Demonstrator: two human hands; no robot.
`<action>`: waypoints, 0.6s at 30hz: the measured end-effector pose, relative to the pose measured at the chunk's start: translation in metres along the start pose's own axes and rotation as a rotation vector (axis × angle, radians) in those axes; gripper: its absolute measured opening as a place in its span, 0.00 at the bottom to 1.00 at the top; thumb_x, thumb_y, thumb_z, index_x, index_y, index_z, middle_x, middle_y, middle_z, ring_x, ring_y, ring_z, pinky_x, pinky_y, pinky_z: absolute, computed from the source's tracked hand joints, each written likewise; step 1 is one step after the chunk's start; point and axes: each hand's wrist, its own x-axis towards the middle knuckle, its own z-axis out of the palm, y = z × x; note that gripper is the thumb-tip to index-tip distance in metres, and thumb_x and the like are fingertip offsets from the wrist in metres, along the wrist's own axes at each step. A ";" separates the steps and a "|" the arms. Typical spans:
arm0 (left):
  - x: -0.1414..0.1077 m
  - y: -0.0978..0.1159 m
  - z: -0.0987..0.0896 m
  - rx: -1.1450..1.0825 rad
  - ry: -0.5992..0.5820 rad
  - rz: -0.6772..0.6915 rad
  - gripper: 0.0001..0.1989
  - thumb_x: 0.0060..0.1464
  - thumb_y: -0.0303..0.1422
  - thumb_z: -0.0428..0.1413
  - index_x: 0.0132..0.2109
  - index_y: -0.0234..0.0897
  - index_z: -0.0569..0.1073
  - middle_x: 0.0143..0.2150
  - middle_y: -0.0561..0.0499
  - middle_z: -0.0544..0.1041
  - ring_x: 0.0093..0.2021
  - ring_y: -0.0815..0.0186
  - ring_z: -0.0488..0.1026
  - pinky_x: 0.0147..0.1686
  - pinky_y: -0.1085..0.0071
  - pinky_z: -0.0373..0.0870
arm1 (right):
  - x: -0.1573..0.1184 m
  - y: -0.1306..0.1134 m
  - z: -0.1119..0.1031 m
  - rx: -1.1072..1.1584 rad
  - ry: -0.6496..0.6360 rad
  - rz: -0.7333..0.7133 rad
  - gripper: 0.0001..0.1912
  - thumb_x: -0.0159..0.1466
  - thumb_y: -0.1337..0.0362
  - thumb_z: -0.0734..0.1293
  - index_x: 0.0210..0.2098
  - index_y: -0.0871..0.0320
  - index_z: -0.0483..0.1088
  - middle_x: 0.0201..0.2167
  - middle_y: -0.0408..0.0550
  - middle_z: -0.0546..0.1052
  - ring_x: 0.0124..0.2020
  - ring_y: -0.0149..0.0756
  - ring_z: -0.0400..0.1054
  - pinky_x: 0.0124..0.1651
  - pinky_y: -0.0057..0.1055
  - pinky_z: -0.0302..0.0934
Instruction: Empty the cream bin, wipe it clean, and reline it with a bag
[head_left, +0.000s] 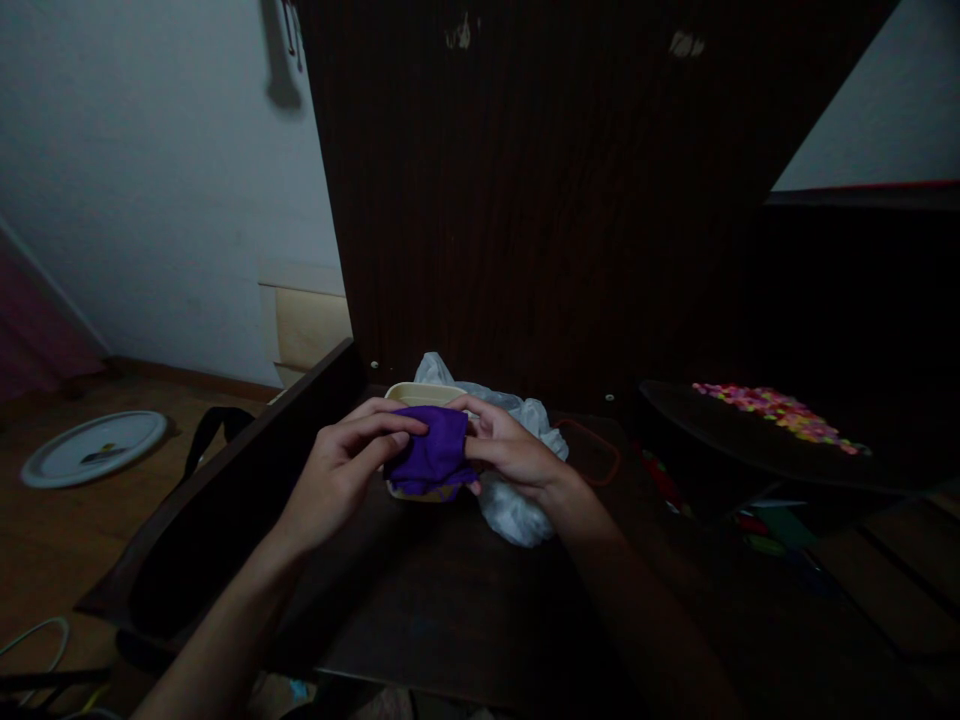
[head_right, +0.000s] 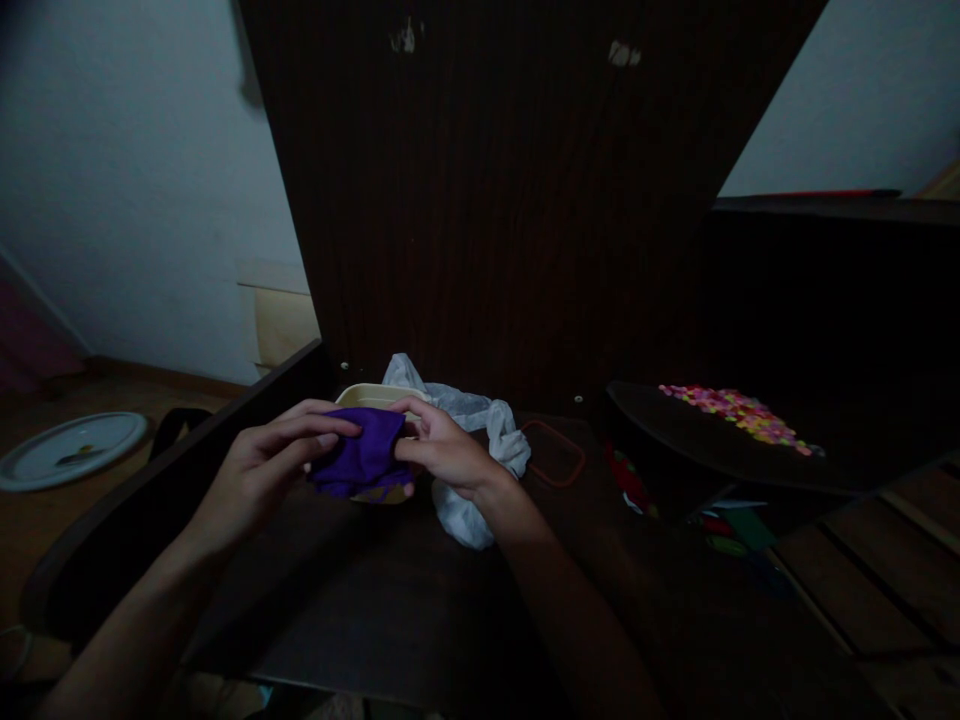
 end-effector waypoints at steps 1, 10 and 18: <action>0.000 0.000 0.000 0.003 -0.012 0.001 0.10 0.57 0.38 0.60 0.38 0.41 0.85 0.46 0.45 0.79 0.48 0.55 0.76 0.45 0.64 0.75 | 0.000 0.000 0.000 -0.008 -0.010 0.010 0.23 0.54 0.62 0.78 0.44 0.53 0.65 0.30 0.36 0.75 0.20 0.26 0.69 0.16 0.20 0.61; 0.000 0.011 0.000 -0.029 -0.141 -0.005 0.07 0.56 0.37 0.63 0.37 0.40 0.85 0.44 0.44 0.81 0.44 0.57 0.77 0.45 0.64 0.77 | -0.004 -0.007 -0.005 -0.102 -0.040 -0.024 0.22 0.49 0.61 0.81 0.40 0.56 0.71 0.30 0.39 0.78 0.27 0.29 0.71 0.28 0.24 0.66; -0.002 0.010 0.001 -0.061 -0.120 0.008 0.09 0.51 0.36 0.68 0.39 0.39 0.83 0.47 0.44 0.78 0.46 0.58 0.77 0.40 0.69 0.77 | -0.008 -0.009 -0.004 -0.062 -0.137 -0.029 0.33 0.49 0.42 0.78 0.45 0.59 0.76 0.37 0.47 0.79 0.38 0.35 0.74 0.40 0.28 0.69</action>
